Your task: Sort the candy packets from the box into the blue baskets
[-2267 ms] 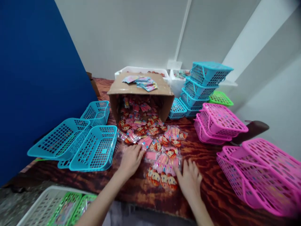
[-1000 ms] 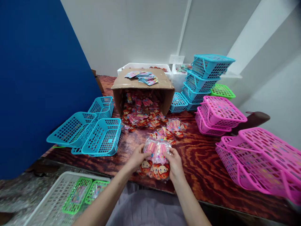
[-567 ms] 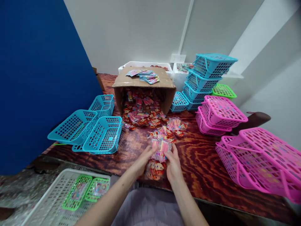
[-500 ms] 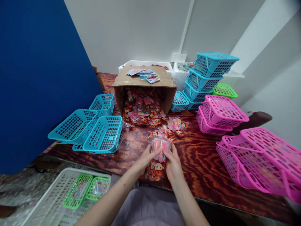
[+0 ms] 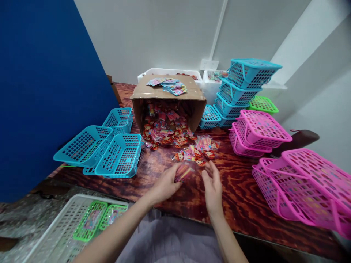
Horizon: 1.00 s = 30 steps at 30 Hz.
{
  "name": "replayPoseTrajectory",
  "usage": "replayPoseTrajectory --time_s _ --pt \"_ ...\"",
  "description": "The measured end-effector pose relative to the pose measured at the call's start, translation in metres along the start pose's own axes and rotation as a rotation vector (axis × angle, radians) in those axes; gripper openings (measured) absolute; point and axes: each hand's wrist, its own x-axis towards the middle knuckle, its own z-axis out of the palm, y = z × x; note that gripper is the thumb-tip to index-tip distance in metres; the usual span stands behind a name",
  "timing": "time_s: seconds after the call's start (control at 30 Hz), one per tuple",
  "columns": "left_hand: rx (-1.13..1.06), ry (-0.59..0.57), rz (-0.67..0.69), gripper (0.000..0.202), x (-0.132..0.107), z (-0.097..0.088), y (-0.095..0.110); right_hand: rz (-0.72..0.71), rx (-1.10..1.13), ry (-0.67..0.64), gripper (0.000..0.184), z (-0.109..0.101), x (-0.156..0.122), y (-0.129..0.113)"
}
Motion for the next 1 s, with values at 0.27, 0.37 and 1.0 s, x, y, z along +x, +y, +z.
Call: replayPoseTrajectory --time_s 0.27,0.37,1.0 --pt "1.069 -0.261 0.182 0.036 -0.006 0.010 0.015 0.108 0.123 -0.146 0.052 -0.001 0.006 0.034" --pt "1.142 -0.191 0.174 0.062 -0.013 0.003 0.005 0.115 0.177 -0.081 0.055 0.003 0.005 0.050" --pt "1.148 0.192 0.377 0.068 -0.045 -0.015 -0.036 0.041 -0.268 -0.688 0.040 0.002 0.022 0.013"
